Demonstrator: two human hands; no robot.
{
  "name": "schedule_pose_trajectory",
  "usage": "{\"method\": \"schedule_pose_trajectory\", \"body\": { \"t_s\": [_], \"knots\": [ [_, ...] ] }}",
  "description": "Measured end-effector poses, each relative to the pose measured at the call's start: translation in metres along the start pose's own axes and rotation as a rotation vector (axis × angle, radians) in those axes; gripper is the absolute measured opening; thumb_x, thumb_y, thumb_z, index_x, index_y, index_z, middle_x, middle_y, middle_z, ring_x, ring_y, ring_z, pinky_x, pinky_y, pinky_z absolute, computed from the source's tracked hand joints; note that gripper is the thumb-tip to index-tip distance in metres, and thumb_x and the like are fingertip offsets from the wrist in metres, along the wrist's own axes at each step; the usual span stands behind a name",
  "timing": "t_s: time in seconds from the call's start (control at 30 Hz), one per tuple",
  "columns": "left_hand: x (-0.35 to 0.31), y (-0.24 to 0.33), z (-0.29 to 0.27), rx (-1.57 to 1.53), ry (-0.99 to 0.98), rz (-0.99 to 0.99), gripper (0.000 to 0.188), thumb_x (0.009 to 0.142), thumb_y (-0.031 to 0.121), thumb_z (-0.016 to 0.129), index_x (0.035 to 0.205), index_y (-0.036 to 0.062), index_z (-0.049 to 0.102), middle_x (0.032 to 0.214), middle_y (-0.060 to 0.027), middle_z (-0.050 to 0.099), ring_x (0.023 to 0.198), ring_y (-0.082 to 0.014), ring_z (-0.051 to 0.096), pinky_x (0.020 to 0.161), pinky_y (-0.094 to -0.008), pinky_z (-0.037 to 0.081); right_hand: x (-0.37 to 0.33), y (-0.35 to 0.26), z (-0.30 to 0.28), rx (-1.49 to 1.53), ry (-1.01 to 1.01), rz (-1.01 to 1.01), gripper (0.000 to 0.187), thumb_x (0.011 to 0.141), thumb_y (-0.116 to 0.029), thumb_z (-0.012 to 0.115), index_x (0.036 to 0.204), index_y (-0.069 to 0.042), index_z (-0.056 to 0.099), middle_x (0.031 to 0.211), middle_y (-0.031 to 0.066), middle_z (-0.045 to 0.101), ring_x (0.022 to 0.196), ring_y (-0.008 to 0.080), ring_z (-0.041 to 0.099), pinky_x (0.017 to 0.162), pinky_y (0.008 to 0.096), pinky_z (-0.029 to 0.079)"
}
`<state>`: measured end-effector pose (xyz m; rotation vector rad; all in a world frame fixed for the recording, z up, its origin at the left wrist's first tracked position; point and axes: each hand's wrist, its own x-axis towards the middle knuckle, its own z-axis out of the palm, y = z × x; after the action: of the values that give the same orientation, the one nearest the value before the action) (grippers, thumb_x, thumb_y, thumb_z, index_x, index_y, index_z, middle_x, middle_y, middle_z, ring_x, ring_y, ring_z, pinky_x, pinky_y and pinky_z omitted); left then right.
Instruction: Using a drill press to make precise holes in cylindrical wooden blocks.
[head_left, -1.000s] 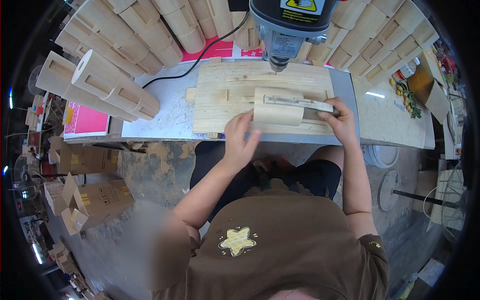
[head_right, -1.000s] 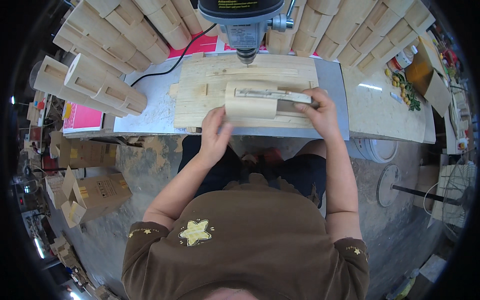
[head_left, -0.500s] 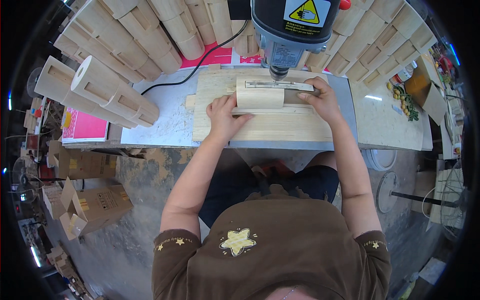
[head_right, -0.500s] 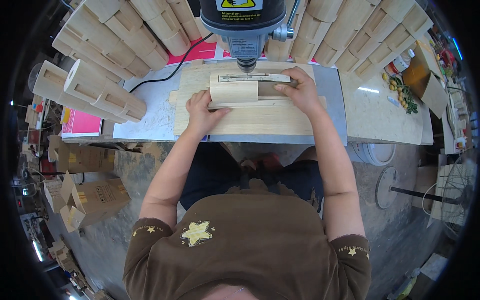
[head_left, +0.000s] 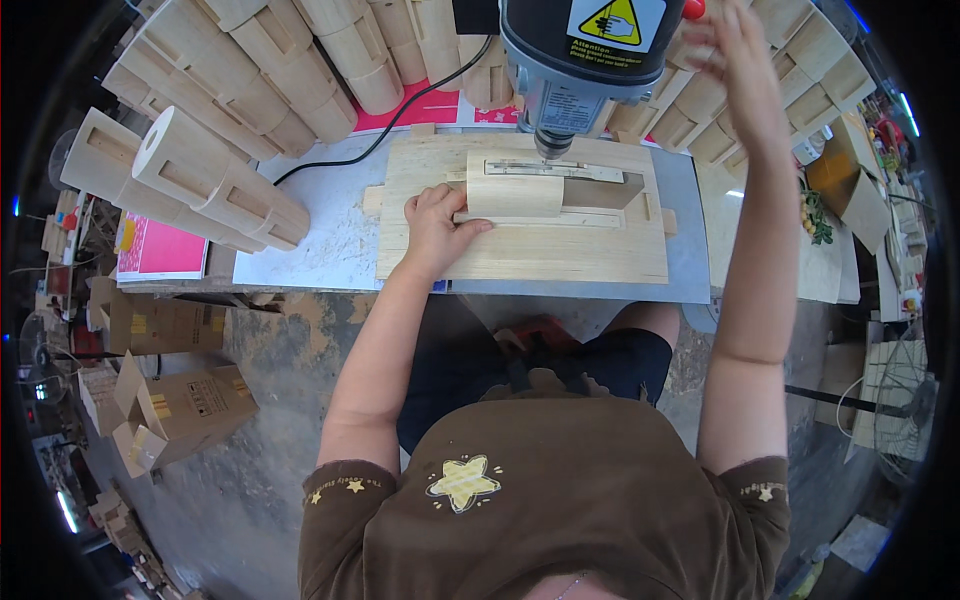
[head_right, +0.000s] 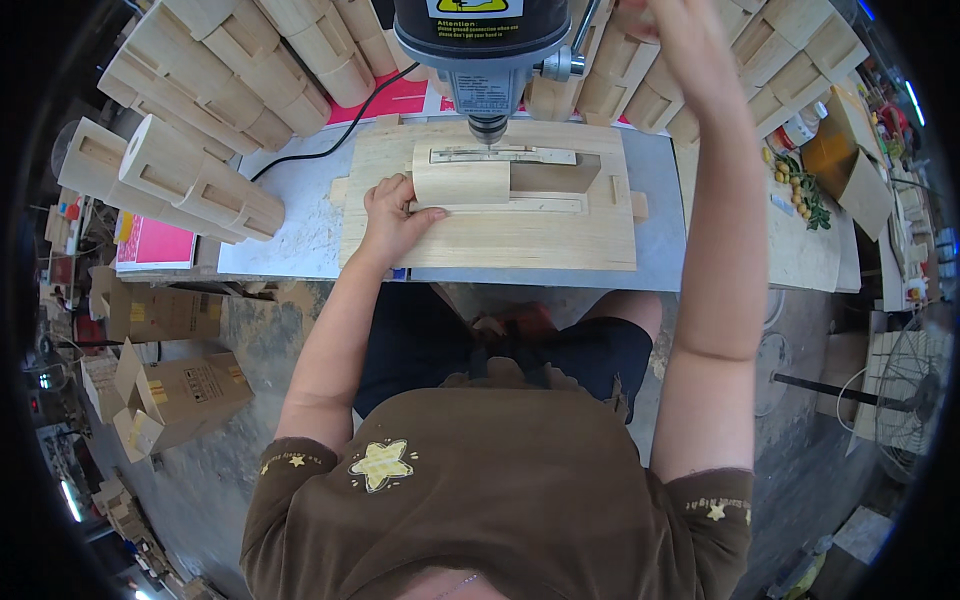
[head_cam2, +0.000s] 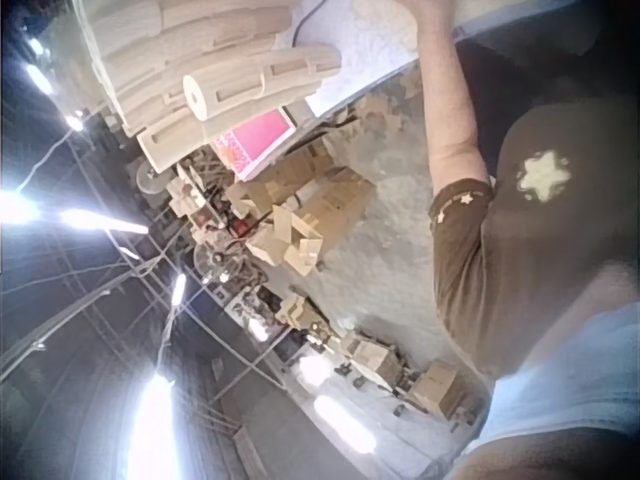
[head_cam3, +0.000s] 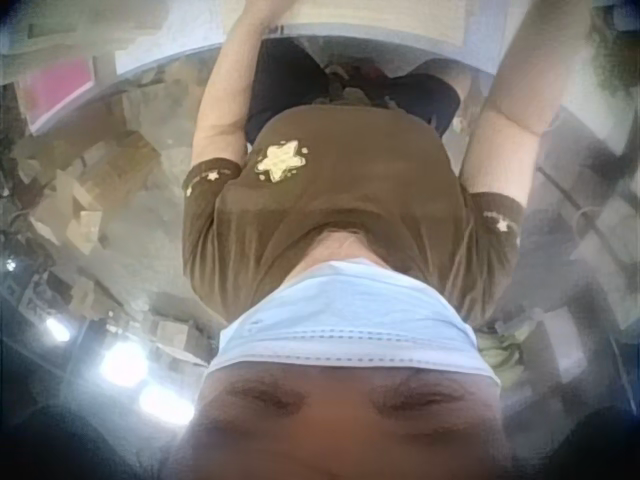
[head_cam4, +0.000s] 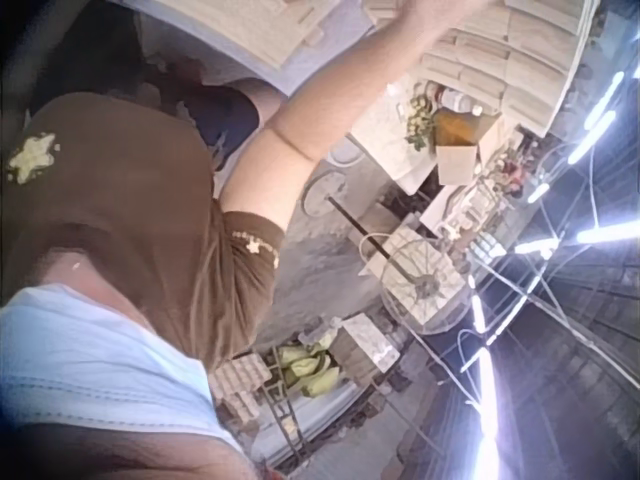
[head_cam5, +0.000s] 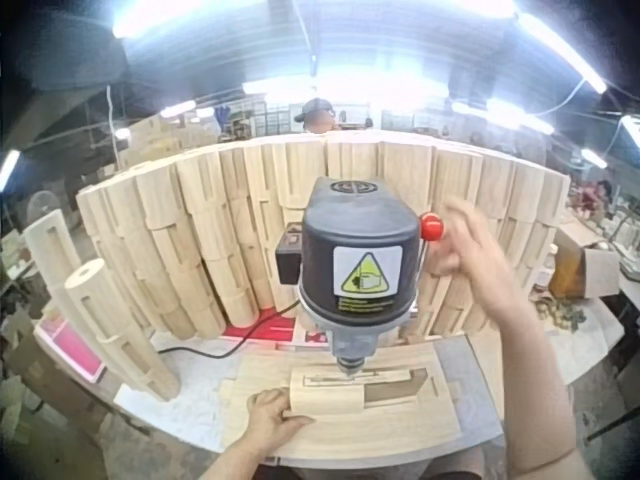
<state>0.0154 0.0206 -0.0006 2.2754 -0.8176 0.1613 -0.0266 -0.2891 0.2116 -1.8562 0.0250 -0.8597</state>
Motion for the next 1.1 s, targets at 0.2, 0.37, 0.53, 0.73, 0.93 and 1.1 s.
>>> {"method": "schedule_pose_trajectory", "body": {
  "t_s": [0.2, 0.37, 0.53, 0.73, 0.93, 1.1],
  "knots": [
    [0.006, 0.003, 0.01, -0.025, 0.003, 0.04, 0.038, 0.062, 0.026, 0.077, 0.095, 0.014, 0.064, 0.076, 0.001, 0.052, 0.082, -0.0193, 0.05, 0.086, -0.0376, 0.028, 0.004, -0.059, 0.018, -0.49, -0.123, -0.094, 0.036, 0.094, -0.031, 0.046, 0.089, 0.001, 0.061, 0.074, 0.0033, 0.058, 0.063, 0.0115, 0.052, 0.057, 0.0301, 0.042],
    [0.001, 0.003, 0.002, -0.022, 0.028, 0.048, 0.034, 0.062, 0.025, 0.077, 0.092, 0.0134, 0.065, 0.075, 0.0009, 0.052, 0.079, -0.0197, 0.05, 0.084, -0.0365, 0.029, -0.059, -0.063, 0.016, -0.623, -0.037, -0.271, 0.022, 0.088, -0.019, 0.053, 0.082, 0.0, 0.061, 0.062, 0.0075, 0.05, 0.059, 0.0147, 0.05, 0.058, 0.0259, 0.04],
    [0.005, 0.004, 0.002, -0.024, -0.011, 0.039, 0.046, 0.061, 0.029, 0.077, 0.103, 0.0137, 0.063, 0.079, -0.0001, 0.053, 0.084, -0.0208, 0.05, 0.084, -0.0381, 0.029, -0.13, -0.035, 0.026, -0.506, -0.023, -0.289, 0.005, 0.078, 0.0, 0.06, 0.083, 0.0, 0.06, 0.064, 0.0095, 0.052, 0.055, 0.0192, 0.052, 0.052, 0.0272, 0.04],
    [0.007, 0.003, 0.007, -0.032, 0.001, 0.064, 0.046, 0.061, 0.028, 0.077, 0.103, 0.0135, 0.064, 0.079, 0.0, 0.053, 0.084, -0.0207, 0.05, 0.083, -0.038, 0.03, -0.149, 0.042, 0.05, -0.416, 0.108, -0.414, 0.008, 0.077, 0.001, 0.06, 0.085, 0.0, 0.06, 0.068, 0.0088, 0.054, 0.056, 0.0207, 0.053, 0.053, 0.0292, 0.041],
    [0.004, 0.001, 0.007, -0.02, 0.041, 0.066, 0.039, 0.061, 0.026, 0.078, 0.096, 0.013, 0.065, 0.077, -0.0004, 0.053, 0.082, -0.0207, 0.051, 0.082, -0.0375, 0.03, -0.135, 0.01, 0.034, -0.501, 0.062, -0.497, 0.006, 0.077, -0.003, 0.062, 0.081, -0.001, 0.059, 0.062, 0.0092, 0.051, 0.055, 0.0206, 0.051, 0.052, 0.0286, 0.041],
    [0.003, 0.022, 0.015, -0.015, 0.064, 0.034, 0.033, 0.061, 0.026, 0.078, 0.09, 0.0132, 0.066, 0.074, -0.0007, 0.052, 0.079, -0.0208, 0.051, 0.082, -0.0379, 0.029, -0.033, -0.039, 0.03, -0.48, 0.179, -0.348, 0.021, 0.086, -0.02, 0.056, 0.086, 0.001, 0.059, 0.066, 0.0052, 0.052, 0.063, 0.0097, 0.047, 0.059, 0.0246, 0.039]
  ]
}}
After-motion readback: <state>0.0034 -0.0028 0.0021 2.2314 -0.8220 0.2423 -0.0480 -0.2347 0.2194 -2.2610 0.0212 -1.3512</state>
